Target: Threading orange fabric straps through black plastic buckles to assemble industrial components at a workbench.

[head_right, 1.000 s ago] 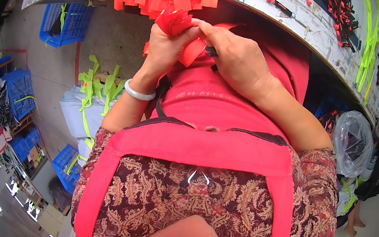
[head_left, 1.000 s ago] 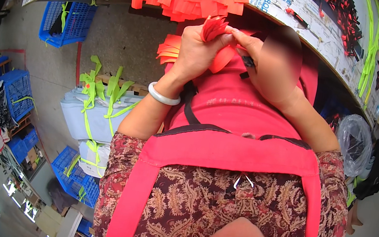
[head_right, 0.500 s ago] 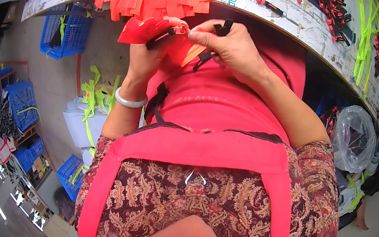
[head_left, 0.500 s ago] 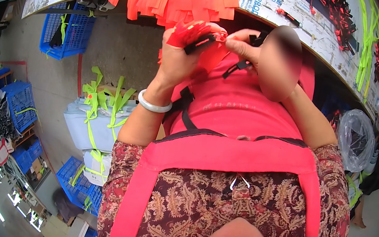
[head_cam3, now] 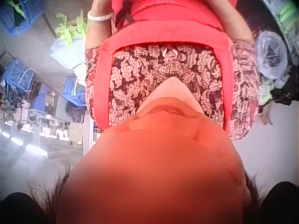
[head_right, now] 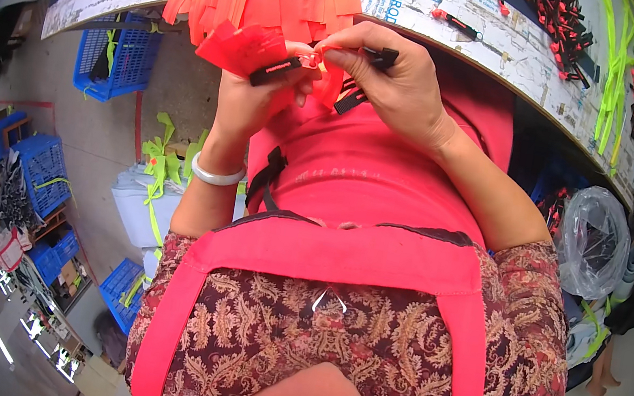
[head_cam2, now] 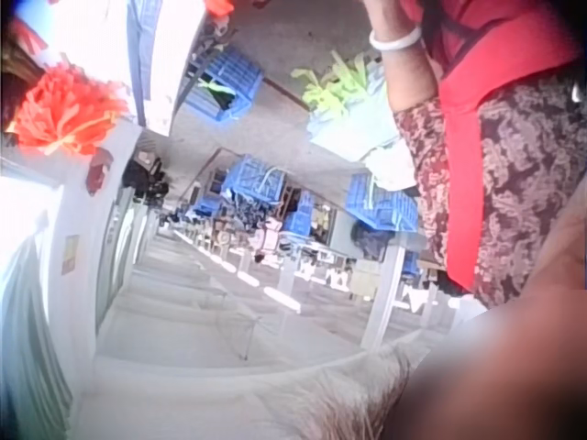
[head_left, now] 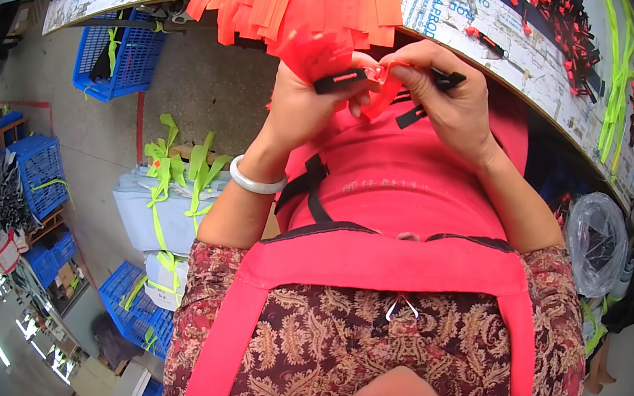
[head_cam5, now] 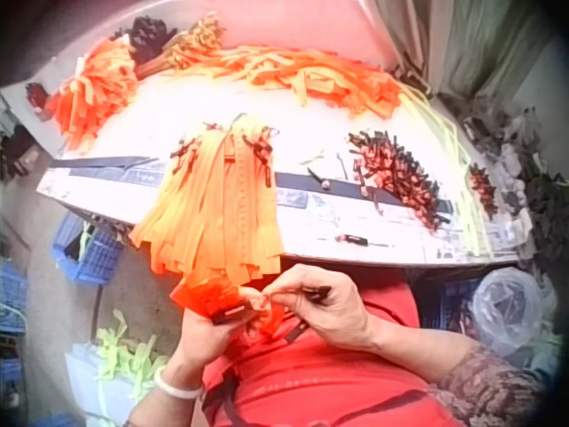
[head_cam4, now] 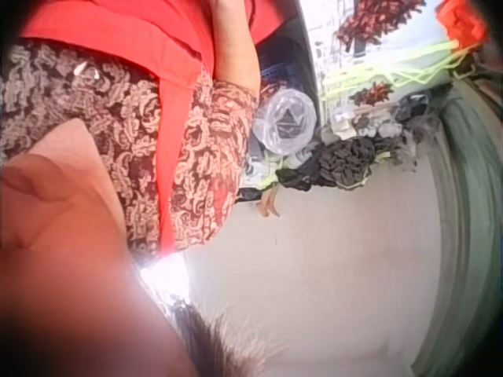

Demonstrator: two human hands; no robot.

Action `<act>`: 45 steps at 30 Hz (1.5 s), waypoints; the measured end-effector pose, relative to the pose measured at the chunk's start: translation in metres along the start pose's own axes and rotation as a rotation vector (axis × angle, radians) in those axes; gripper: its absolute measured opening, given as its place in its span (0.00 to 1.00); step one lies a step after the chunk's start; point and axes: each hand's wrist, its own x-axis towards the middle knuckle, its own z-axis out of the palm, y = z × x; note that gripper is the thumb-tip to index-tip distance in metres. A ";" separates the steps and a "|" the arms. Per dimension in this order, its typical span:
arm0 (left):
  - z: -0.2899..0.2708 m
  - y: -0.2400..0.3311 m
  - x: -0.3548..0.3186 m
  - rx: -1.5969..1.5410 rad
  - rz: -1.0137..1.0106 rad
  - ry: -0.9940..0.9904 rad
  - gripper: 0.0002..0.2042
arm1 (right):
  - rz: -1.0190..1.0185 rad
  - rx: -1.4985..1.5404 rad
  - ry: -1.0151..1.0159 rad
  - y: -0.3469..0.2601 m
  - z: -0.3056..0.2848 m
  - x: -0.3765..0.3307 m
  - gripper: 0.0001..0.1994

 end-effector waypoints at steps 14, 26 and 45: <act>-0.005 0.002 0.003 -0.382 -0.296 0.054 0.09 | 0.330 0.025 -0.114 -0.006 -0.007 0.002 0.07; -0.008 0.003 -0.002 -0.280 -0.269 0.018 0.08 | 0.494 0.095 -0.199 -0.020 -0.008 0.004 0.09; -0.013 0.000 -0.004 -0.340 -0.312 -0.014 0.08 | 0.374 0.028 -0.159 -0.004 -0.001 -0.002 0.08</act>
